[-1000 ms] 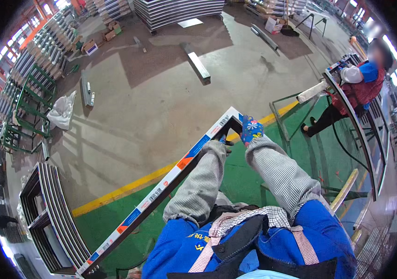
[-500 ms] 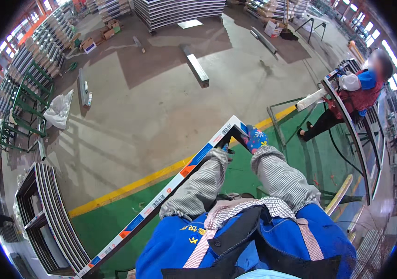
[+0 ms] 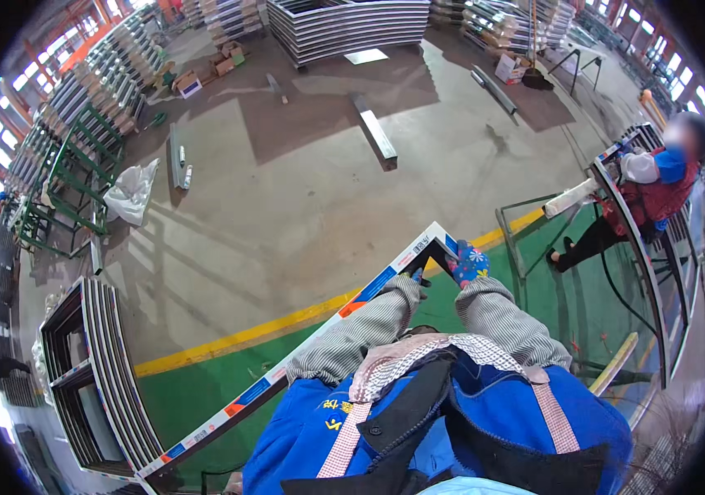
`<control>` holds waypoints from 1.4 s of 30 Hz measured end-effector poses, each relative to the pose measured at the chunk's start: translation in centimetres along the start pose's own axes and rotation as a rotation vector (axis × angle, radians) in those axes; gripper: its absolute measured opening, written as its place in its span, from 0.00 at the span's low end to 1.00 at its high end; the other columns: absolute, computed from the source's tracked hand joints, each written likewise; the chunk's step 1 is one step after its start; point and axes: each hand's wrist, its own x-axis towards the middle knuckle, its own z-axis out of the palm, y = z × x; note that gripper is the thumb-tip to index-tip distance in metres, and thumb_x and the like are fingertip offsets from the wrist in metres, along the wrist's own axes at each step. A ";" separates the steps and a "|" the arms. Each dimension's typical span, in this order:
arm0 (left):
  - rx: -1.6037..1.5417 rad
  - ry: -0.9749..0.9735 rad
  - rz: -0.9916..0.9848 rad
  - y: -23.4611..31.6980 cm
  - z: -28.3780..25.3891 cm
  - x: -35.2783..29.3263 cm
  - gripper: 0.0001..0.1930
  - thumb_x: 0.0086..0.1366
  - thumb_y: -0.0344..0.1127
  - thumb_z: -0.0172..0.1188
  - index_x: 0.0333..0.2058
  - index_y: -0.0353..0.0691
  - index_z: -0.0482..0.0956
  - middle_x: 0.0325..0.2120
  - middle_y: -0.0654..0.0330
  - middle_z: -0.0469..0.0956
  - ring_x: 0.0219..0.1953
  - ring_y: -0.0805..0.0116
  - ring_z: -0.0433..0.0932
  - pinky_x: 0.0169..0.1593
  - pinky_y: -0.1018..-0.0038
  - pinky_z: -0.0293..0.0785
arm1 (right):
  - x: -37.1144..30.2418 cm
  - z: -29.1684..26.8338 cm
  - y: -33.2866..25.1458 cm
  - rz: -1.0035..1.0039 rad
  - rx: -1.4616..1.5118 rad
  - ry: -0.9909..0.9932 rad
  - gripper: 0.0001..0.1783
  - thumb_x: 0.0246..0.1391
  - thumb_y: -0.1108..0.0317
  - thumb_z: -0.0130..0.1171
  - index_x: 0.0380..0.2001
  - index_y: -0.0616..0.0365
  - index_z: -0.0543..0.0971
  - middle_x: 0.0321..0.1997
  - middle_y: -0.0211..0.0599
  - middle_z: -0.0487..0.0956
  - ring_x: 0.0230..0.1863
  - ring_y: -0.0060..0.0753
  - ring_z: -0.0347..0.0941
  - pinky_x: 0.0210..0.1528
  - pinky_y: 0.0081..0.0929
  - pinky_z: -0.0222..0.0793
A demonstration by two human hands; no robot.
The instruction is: The worker is seen assembling and moving large window frames on a fabrication floor.
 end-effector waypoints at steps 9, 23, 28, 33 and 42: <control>0.315 0.145 0.070 -1.4 0.2 1.5 0.20 0.69 0.50 0.41 0.55 0.53 0.66 0.28 0.64 0.82 0.16 0.71 0.76 0.21 0.74 0.73 | 0.2 1.2 2.0 -0.081 0.098 0.013 0.21 0.48 0.53 0.57 0.41 0.53 0.71 0.38 0.44 0.77 0.39 0.48 0.75 0.42 0.43 0.70; 0.537 0.304 0.154 -3.1 0.6 2.1 0.24 0.70 0.42 0.42 0.63 0.47 0.53 0.58 0.55 0.62 0.52 0.64 0.70 0.51 0.74 0.71 | -0.5 0.2 4.1 -0.167 0.216 -0.058 0.19 0.48 0.57 0.59 0.40 0.53 0.69 0.36 0.41 0.76 0.38 0.45 0.75 0.40 0.42 0.70; 0.613 0.344 0.346 -8.8 -1.6 6.6 0.24 0.71 0.41 0.40 0.63 0.46 0.50 0.50 0.57 0.73 0.31 0.65 0.80 0.32 0.74 0.77 | -0.6 0.2 3.6 -0.269 0.214 -0.014 0.17 0.50 0.57 0.58 0.39 0.53 0.69 0.36 0.42 0.76 0.38 0.46 0.75 0.39 0.43 0.70; 0.198 0.314 0.000 1.1 2.4 -2.2 0.24 0.70 0.46 0.38 0.63 0.51 0.52 0.51 0.58 0.72 0.34 0.71 0.80 0.40 0.76 0.75 | -0.8 1.2 5.3 -0.229 0.243 -0.007 0.18 0.49 0.57 0.58 0.40 0.53 0.69 0.36 0.42 0.76 0.38 0.46 0.75 0.39 0.43 0.70; 0.157 0.323 0.013 1.3 3.1 -3.2 0.23 0.70 0.47 0.37 0.62 0.52 0.55 0.37 0.59 0.80 0.26 0.73 0.79 0.31 0.77 0.73 | -1.5 0.9 5.6 -0.223 0.176 -0.030 0.20 0.50 0.57 0.58 0.43 0.54 0.69 0.37 0.42 0.76 0.37 0.45 0.76 0.39 0.41 0.71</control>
